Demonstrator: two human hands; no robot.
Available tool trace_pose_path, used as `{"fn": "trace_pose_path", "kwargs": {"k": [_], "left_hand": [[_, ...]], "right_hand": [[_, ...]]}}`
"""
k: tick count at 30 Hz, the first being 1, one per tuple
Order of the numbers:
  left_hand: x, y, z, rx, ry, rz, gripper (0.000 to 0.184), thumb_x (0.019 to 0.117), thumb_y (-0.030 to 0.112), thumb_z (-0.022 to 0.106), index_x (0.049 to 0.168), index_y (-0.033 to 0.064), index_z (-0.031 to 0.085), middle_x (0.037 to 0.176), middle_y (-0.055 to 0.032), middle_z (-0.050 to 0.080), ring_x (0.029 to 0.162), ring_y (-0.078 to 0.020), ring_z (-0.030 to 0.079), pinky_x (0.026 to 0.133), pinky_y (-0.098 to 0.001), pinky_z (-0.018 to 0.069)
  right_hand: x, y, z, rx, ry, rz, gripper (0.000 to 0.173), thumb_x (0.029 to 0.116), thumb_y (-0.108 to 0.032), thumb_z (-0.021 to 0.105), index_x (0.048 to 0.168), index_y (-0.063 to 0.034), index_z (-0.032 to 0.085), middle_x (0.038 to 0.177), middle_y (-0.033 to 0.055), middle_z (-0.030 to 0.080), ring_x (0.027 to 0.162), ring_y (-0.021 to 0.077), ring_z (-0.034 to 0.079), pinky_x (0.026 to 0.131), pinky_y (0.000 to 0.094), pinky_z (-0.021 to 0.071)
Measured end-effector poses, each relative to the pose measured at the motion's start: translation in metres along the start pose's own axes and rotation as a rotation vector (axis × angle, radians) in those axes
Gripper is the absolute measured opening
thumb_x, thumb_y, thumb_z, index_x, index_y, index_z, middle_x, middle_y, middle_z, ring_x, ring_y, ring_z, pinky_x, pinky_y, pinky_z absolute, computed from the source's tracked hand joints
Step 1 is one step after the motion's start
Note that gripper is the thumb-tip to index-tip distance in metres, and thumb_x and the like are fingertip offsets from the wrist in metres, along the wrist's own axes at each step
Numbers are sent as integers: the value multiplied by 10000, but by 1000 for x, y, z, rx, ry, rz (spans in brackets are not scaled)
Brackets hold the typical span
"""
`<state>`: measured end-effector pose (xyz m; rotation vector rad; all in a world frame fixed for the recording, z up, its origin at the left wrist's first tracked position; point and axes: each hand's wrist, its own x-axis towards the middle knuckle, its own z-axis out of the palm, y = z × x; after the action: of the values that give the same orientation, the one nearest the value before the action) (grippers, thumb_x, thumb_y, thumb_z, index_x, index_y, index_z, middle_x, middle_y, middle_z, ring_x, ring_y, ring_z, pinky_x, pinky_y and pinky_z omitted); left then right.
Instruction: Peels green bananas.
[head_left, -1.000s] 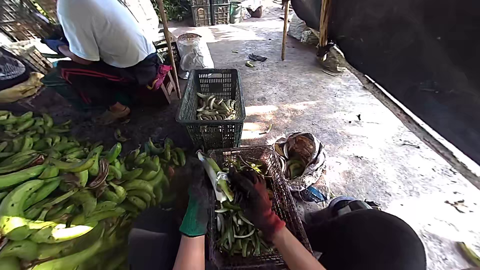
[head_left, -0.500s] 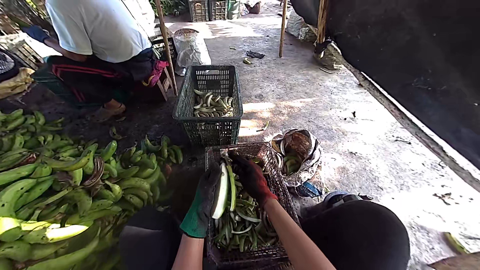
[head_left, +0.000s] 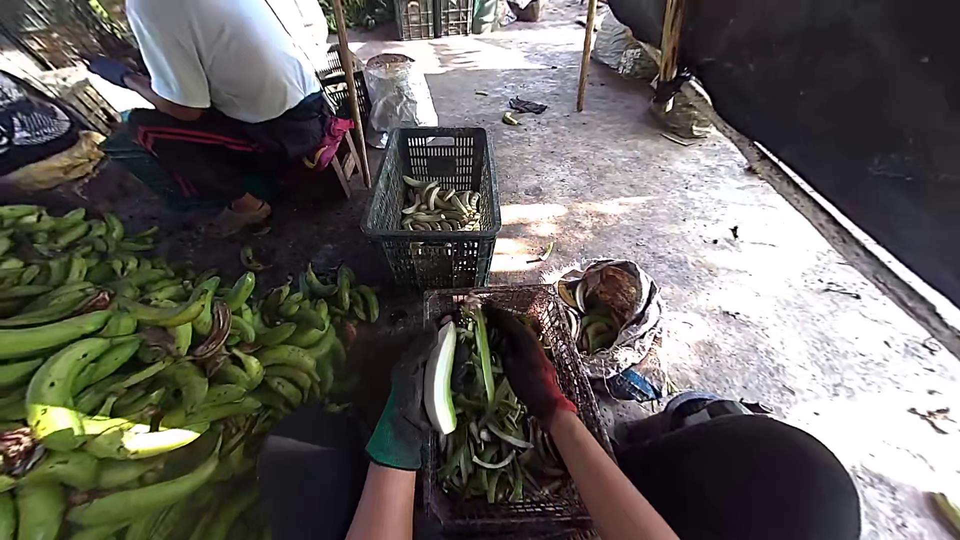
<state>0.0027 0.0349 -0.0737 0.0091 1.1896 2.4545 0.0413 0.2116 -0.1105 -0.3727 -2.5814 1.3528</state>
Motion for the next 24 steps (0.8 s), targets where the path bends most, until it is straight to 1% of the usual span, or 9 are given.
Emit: {"fn": "trace_pose_path", "kwargs": {"k": [3, 6, 10, 12, 14, 16, 20, 22, 24], "left_hand": [[12, -1, -11, -20, 79, 16, 326, 1113, 208, 329, 1191, 43, 599, 897, -54, 711, 755, -117, 702, 660, -283, 612], [16, -3, -16, -3, 10, -53, 330, 1106, 206, 341, 1146, 28, 616, 827, -36, 676, 678, -84, 657, 608, -234, 578], [2, -7, -2, -11, 24, -106, 329, 1101, 171, 332, 1098, 45, 636, 826, -32, 685, 692, -79, 664, 616, -226, 577], [-1, -5, -1, -48, -11, -93, 363, 1099, 182, 321, 1136, 20, 643, 880, -74, 710, 735, -107, 695, 633, -253, 600], [-5, -5, -3, -42, -80, -40, 365, 1092, 180, 335, 1222, 18, 634, 1021, -84, 728, 898, -113, 712, 779, -279, 614], [2, -2, -4, 39, -9, 32, 310, 1084, 161, 382, 1229, 18, 617, 1031, -66, 717, 904, -97, 700, 777, -264, 604], [16, 5, -4, 192, 142, 7, 269, 1086, 168, 438, 1208, 13, 621, 969, -52, 702, 820, -80, 680, 717, -245, 589], [18, 1, -2, 231, 112, -73, 264, 1082, 174, 446, 1177, 12, 632, 906, -52, 682, 747, -78, 657, 657, -231, 571], [14, -5, 1, 256, 103, -108, 239, 1076, 152, 456, 1186, 17, 619, 923, -45, 688, 775, -71, 663, 683, -229, 572]], "right_hand": [[-45, -3, 5, -82, -7, -207, 419, 931, -125, 593, 1338, -133, 687, 1200, 187, 697, 1110, 380, 659, 964, 608, 506], [-77, 0, 24, -131, 73, -454, 290, 910, -231, 601, 1140, -237, 778, 1099, 131, 727, 1007, 354, 692, 869, 609, 528], [-33, -8, 27, -159, 188, -281, 340, 915, -139, 631, 1218, -213, 767, 1137, 188, 719, 1040, 437, 674, 871, 670, 503], [-8, -2, 25, -3, 184, -106, 379, 972, -114, 554, 1326, -110, 690, 1231, 190, 684, 1125, 337, 657, 968, 546, 513], [-2, 2, 16, 327, 164, -27, 421, 1030, -122, 482, 1427, -2, 553, 1382, 157, 611, 1236, 142, 598, 1064, 304, 484], [-15, 3, 10, 447, 120, -113, 419, 999, -92, 486, 1382, 51, 578, 1376, 163, 615, 1245, 112, 585, 1079, 271, 463], [-65, 6, 8, 157, -68, -367, 268, 954, -242, 620, 1133, -115, 773, 1170, 113, 723, 1117, 253, 663, 981, 500, 523], [-70, -2, 10, -67, -41, -429, 258, 885, -233, 653, 1100, -228, 795, 1083, 115, 728, 1007, 342, 687, 845, 606, 527], [-53, -11, 12, -203, 92, -303, 327, 870, -153, 680, 1164, -251, 786, 1074, 171, 728, 983, 426, 685, 810, 669, 513]]}}
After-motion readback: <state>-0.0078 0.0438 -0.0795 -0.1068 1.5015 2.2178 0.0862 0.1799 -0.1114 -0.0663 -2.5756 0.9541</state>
